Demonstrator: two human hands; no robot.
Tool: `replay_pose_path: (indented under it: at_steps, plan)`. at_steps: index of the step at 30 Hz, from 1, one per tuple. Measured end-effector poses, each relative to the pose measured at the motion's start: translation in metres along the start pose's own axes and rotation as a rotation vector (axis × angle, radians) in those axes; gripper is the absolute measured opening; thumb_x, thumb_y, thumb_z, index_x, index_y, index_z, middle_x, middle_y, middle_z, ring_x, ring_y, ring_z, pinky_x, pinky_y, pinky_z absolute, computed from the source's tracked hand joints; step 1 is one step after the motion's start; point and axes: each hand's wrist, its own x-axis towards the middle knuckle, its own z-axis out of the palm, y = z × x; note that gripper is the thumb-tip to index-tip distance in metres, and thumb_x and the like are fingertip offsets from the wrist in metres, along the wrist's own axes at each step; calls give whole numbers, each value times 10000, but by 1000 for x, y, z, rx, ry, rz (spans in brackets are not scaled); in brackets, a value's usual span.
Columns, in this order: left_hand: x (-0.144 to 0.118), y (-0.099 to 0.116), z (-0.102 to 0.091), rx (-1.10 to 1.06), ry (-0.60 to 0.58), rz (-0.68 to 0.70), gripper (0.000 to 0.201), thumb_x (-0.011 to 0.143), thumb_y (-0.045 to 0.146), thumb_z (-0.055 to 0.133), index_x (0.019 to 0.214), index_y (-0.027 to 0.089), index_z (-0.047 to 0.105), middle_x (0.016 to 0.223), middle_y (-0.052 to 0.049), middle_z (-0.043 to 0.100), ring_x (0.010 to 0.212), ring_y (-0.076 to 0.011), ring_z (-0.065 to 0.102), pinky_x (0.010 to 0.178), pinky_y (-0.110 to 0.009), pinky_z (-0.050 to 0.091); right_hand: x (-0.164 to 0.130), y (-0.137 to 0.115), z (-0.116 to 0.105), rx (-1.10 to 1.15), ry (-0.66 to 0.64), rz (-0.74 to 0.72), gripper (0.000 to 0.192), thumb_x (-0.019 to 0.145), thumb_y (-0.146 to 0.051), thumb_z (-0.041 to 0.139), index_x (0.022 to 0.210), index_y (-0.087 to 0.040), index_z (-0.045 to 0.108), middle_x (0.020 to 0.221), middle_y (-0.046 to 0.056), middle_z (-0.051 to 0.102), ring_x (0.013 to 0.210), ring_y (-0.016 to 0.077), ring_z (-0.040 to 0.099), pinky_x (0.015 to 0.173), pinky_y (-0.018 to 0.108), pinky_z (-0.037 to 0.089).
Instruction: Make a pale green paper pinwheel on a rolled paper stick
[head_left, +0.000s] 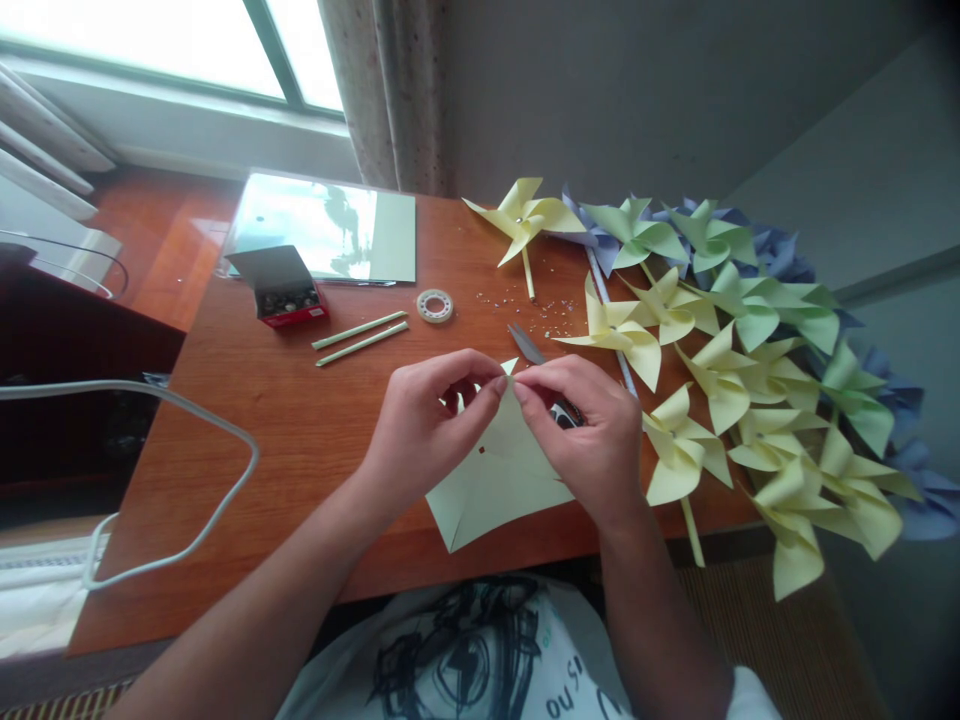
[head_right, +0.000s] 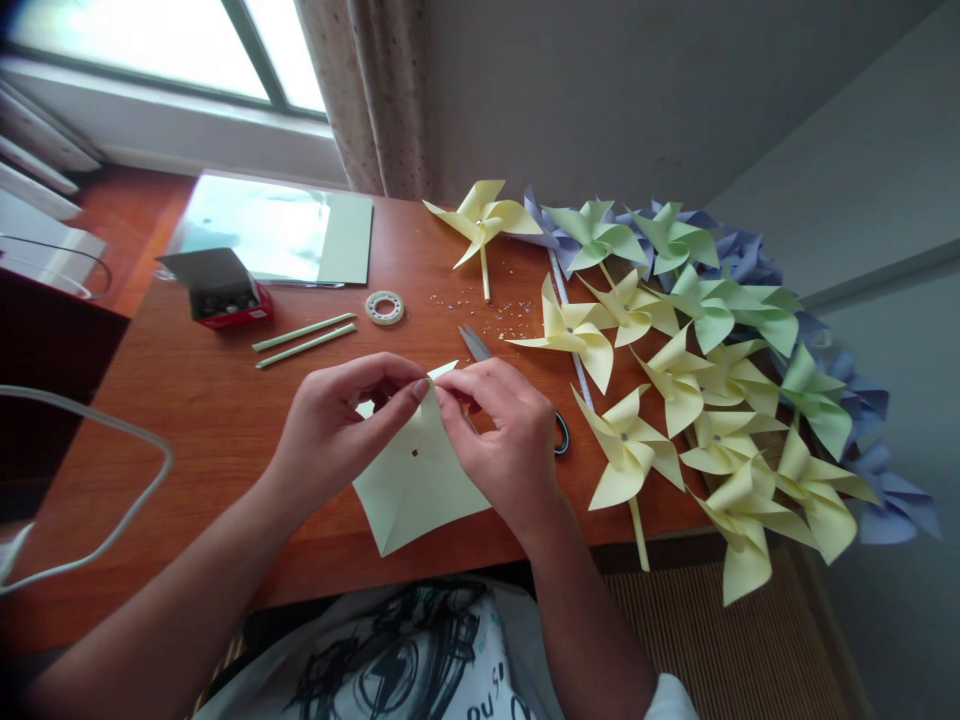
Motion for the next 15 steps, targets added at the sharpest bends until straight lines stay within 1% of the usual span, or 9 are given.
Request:
replay_pose_path:
  at_steps: [3, 6, 10, 13, 15]
  plan:
    - [0, 1, 0, 22, 22, 4, 92, 878, 201, 655, 812, 172, 712, 662, 8, 652, 582, -105, 547, 544, -217, 433, -1, 0, 1, -21, 16, -24, 150, 914, -160, 654, 946, -273, 746, 891, 28, 732, 801, 194, 682, 738, 349, 576]
    - [-1, 2, 0, 37, 47, 6, 91, 865, 186, 660, 793, 169, 713, 655, 12, 652, 576, -102, 543, 544, -218, 431, -3, -1, 2, -82, 35, -100, 180, 911, -135, 652, 975, -266, 757, 869, 43, 719, 798, 199, 674, 743, 354, 574]
    - [-1, 2, 0, 27, 60, -4, 93, 861, 187, 659, 787, 166, 709, 641, 16, 644, 564, -99, 537, 538, -219, 427, -6, -2, 5, -166, 44, -196, 234, 916, -123, 642, 1029, -294, 754, 867, 46, 719, 824, 217, 676, 756, 368, 574]
    - [-1, 1, 0, 3, 50, -20, 92, 870, 201, 660, 801, 164, 708, 643, 14, 638, 567, -101, 534, 534, -222, 421, -6, -2, 6, -171, 53, -212, 231, 917, -118, 639, 1027, -287, 752, 867, 50, 723, 829, 217, 674, 765, 371, 574]
    - [-1, -1, 0, -22, 42, -27, 95, 881, 217, 662, 816, 163, 706, 655, 12, 638, 575, -101, 532, 537, -224, 418, -5, -2, 6, -154, 59, -189, 204, 915, -123, 644, 1000, -276, 750, 870, 52, 727, 822, 214, 674, 764, 369, 576]
